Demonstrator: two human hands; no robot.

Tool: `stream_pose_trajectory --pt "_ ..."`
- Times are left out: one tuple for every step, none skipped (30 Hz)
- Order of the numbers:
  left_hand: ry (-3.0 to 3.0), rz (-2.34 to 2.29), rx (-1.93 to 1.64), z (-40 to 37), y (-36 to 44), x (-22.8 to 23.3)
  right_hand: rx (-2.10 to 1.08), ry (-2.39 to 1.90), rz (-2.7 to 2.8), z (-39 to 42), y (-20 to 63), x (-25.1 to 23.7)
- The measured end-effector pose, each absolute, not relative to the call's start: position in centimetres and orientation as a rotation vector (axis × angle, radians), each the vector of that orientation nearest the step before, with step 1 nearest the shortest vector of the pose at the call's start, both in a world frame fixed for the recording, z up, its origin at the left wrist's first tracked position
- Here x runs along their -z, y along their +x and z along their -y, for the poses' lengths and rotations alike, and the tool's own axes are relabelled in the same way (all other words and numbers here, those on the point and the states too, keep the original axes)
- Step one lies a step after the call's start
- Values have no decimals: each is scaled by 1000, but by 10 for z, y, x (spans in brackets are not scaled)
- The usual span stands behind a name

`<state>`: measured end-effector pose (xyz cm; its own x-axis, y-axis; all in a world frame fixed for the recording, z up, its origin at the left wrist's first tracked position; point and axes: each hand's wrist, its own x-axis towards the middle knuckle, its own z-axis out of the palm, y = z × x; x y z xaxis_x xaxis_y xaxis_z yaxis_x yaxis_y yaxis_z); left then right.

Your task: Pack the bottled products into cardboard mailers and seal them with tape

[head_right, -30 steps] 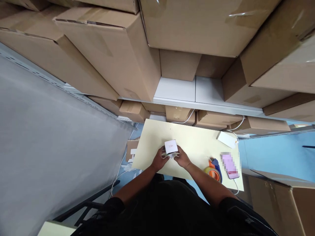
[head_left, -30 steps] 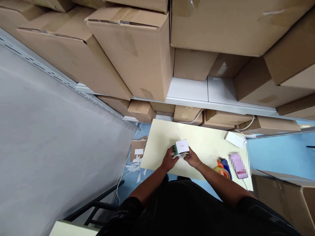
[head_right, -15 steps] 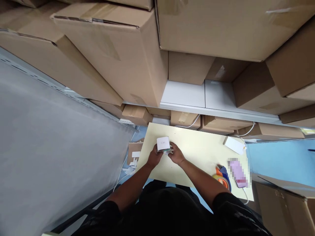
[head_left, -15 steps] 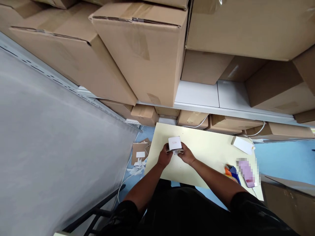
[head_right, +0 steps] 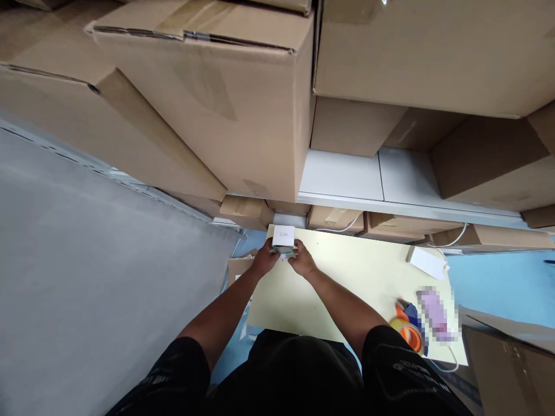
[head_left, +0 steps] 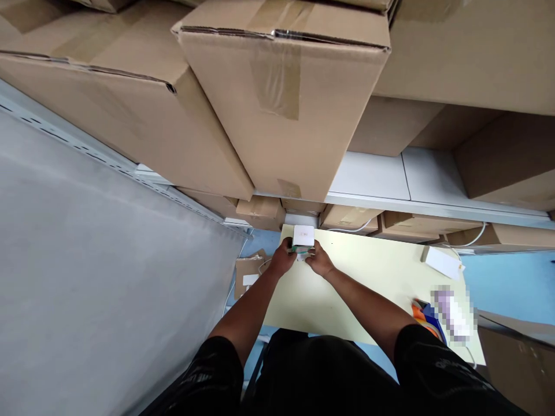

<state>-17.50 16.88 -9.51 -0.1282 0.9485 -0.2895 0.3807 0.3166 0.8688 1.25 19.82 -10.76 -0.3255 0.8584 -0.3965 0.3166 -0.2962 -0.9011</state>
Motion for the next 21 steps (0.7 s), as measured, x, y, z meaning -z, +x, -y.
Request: stream_pose_trajectory --pt "1218 -1692 -794 -170 -175 95 -1656 -1486 1513 -198 12 107" --pt "1219 -1700 -799 -170 -174 95 -1653 -1497 1511 -198 12 107" --pt "1217 -1708 -810 -170 -174 95 -1651 -1505 1511 -198 12 107" --pt "1216 -1716 -824 -170 -173 96 -1650 -1512 1511 -197 13 107" --pt "1216 -1721 -839 -169 -172 97 -1648 -1520 1512 -197 13 108" --pt "1216 -1727 -855 -169 -171 97 -1646 -1530 1511 -197 14 109" --pt "1214 -1730 -869 -168 -171 98 -1642 -1542 1508 -197 15 110" --pt "1212 -1732 -881 -168 -170 98 -1637 -1553 1503 -197 16 111" --pt "1209 -1732 -892 -167 -170 99 -1633 -1562 1496 -197 17 112" --pt "1205 -1732 -902 -167 -170 99 -1629 -1569 1490 -197 18 113" --pt "1201 -1732 -911 -166 -170 99 -1629 -1573 1486 -196 20 114" --pt "1199 -1732 -915 -165 -170 98 -1629 -1573 1486 -196 21 115" --pt "1195 -1732 -917 -164 -170 99 -1631 -1573 1488 -195 22 116" --pt "1189 -1732 -917 -163 -170 99 -1632 -1573 1492 -195 23 117" --pt "1178 -1729 -915 -162 -170 100 -1633 -1573 1495 -194 24 117" --pt "1162 -1726 -913 -160 -170 101 -1633 -1573 1499 -194 25 117" --pt "1141 -1724 -912 -158 -169 102 -1633 -1573 1502 -193 26 118" --pt "1118 -1724 -911 -156 -169 104 -1631 -1574 1505 -192 27 118" --pt "1095 -1725 -910 -153 -169 106 -1630 -1575 1508 -192 28 117" --pt "1074 -1729 -908 -150 -169 107 -1628 -1578 1510 -191 29 117" --pt "1057 -1734 -908 -147 -169 109 -1626 -1584 1507 -190 30 117"
